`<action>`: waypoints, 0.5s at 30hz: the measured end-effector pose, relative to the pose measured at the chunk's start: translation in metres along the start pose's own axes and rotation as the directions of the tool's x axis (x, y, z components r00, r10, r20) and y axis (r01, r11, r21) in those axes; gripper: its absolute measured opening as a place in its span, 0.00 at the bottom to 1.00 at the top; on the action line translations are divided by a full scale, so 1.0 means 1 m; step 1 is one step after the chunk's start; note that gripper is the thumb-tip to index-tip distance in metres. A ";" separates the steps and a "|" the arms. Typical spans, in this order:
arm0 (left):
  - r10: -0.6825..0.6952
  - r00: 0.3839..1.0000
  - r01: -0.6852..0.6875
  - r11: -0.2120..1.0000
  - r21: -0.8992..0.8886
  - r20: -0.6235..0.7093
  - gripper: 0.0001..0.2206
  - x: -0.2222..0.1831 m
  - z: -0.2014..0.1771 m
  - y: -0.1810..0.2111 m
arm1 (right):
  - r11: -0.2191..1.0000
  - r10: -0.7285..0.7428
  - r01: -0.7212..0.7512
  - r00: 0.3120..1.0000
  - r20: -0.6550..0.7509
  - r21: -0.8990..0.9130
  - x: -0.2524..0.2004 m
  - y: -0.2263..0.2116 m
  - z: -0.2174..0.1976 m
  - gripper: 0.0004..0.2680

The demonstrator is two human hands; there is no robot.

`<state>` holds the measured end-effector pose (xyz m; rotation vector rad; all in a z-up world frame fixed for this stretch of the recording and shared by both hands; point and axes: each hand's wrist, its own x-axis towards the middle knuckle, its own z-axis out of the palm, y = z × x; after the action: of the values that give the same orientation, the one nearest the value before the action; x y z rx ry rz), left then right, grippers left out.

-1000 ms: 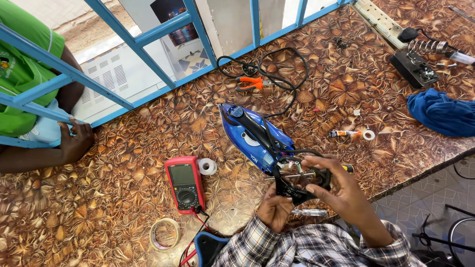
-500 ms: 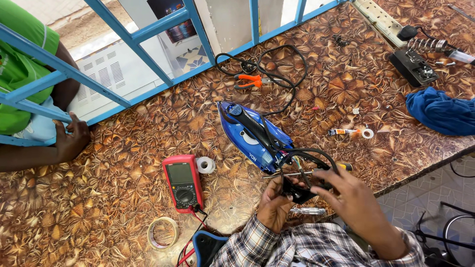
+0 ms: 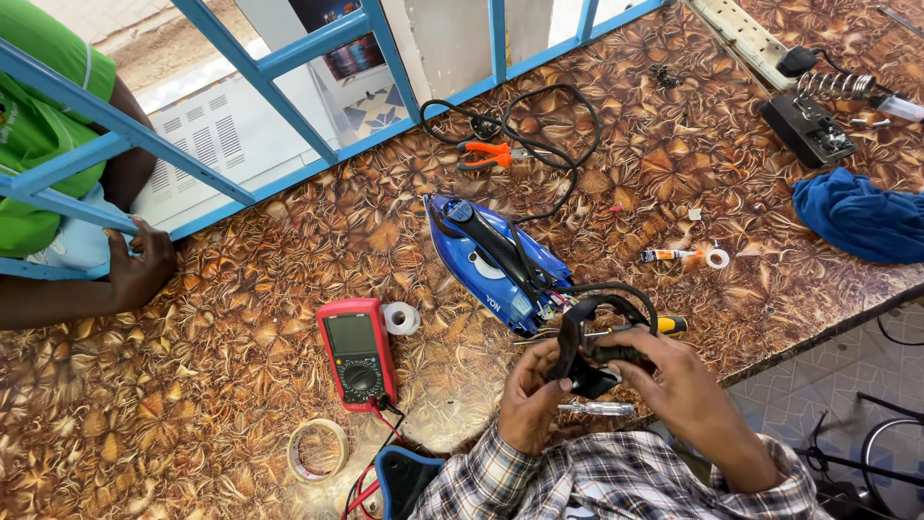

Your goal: The person repairs an electric iron by dismantling its handle and internal components, checking the internal wiring and heating element, and then reassembling the iron on a workbench.

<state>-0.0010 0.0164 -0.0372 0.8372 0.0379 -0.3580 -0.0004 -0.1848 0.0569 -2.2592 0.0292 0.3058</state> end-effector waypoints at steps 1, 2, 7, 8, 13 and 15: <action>0.001 1.000 -0.001 1.000 -0.001 -0.001 0.25 -0.001 0.002 0.002 | 1.000 -0.001 0.001 1.000 0.001 -0.001 0.001 -0.001 0.000 0.15; 0.002 1.000 -0.002 1.000 0.031 -0.010 0.25 -0.002 0.003 0.004 | 0.996 0.087 -0.087 0.996 0.005 0.007 0.002 -0.003 0.001 0.14; 0.049 0.999 -0.051 0.988 0.144 0.018 0.27 -0.004 0.012 0.011 | 0.994 0.096 -0.095 0.995 -0.008 0.055 0.005 -0.004 0.007 0.09; 0.044 0.998 -0.050 0.986 0.161 0.042 0.27 -0.005 0.014 0.013 | 0.998 0.050 -0.048 0.998 -0.030 0.049 0.005 -0.005 0.008 0.09; 0.036 0.990 -0.069 0.965 0.251 0.137 0.28 -0.011 0.028 0.038 | 0.998 -0.017 0.021 0.998 -0.063 0.061 0.006 -0.004 0.010 0.11; 0.022 0.981 -0.082 0.946 0.315 0.191 0.28 -0.014 0.035 0.048 | 0.993 -0.015 0.023 0.998 -0.066 0.117 0.006 -0.004 0.009 0.14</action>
<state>-0.0024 0.0245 0.0238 1.1224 -0.2216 -0.3967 0.0036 -0.1754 0.0528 -2.1506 0.0584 0.2154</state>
